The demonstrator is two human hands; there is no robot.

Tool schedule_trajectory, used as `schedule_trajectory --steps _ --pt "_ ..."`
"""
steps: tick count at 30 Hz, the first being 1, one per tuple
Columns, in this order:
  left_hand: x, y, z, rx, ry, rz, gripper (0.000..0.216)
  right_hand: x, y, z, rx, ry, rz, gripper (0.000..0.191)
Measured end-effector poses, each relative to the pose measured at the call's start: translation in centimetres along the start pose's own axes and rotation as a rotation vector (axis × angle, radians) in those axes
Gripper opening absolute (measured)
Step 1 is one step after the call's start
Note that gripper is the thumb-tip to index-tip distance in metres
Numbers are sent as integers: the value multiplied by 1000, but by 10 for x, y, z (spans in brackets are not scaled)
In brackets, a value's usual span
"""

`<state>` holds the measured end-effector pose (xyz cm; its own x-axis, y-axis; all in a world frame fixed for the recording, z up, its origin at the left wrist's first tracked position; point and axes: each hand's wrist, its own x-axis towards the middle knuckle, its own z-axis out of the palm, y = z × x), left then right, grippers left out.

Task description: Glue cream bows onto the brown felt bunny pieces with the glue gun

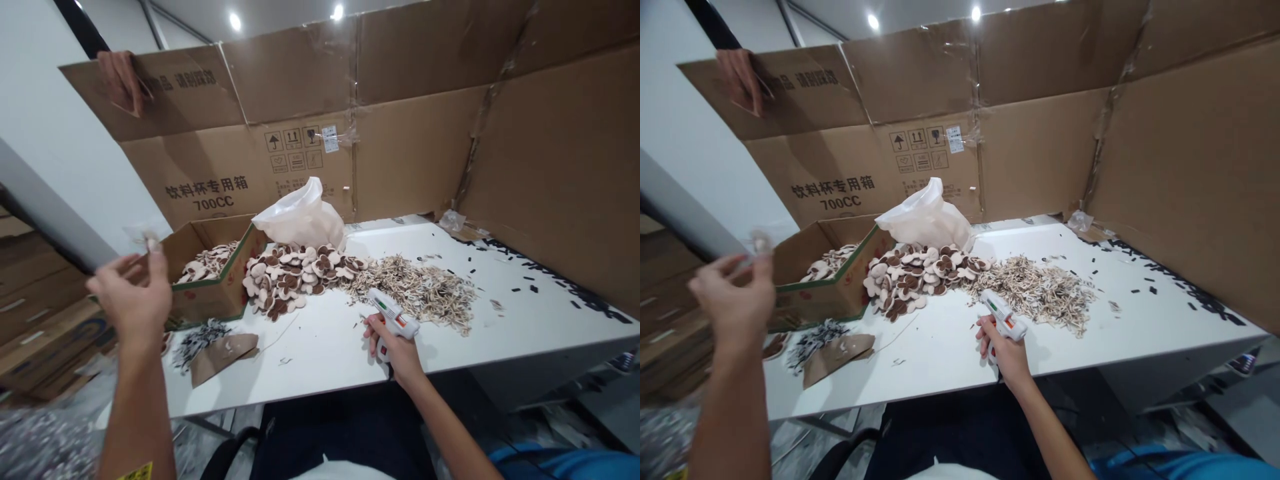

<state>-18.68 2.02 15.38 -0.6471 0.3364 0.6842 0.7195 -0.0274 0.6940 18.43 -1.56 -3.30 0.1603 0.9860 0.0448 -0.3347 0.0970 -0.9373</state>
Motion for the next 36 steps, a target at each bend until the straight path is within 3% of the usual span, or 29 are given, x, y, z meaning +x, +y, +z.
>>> schedule_trajectory --steps 2,4,7,8,9,13,17,23,26,32,36 --pt "-15 -17 14 56 4 172 47 1 0 0 -3 10 -2 33" --pt "-48 -32 24 135 -101 224 36 2 1 0 -3 14 -7 34" --pt "-101 -44 37 198 -593 174 32 2 4 -2 7 36 -31 31" --pt "-114 -46 42 253 -727 193 32 2 5 -3 6 43 -40 30" --pt "-124 -47 47 309 -783 202 33 2 7 -3 1 47 -48 29" --pt "-140 -48 63 423 -821 176 30 3 9 -5 -12 26 -68 27" --pt "-145 -45 65 318 -860 233 19 4 8 -5 -26 18 -76 28" --pt "-157 -23 54 93 -729 194 16 2 7 -6 -95 -22 -48 31" --pt "-170 -6 57 -175 -770 61 20 2 5 -6 -90 -32 -42 33" --pt "-215 28 69 -645 -1015 -459 41 0 5 -7 -128 -75 -18 40" --pt "-240 35 70 -748 -1115 -559 36 1 7 -9 -162 -108 -13 41"
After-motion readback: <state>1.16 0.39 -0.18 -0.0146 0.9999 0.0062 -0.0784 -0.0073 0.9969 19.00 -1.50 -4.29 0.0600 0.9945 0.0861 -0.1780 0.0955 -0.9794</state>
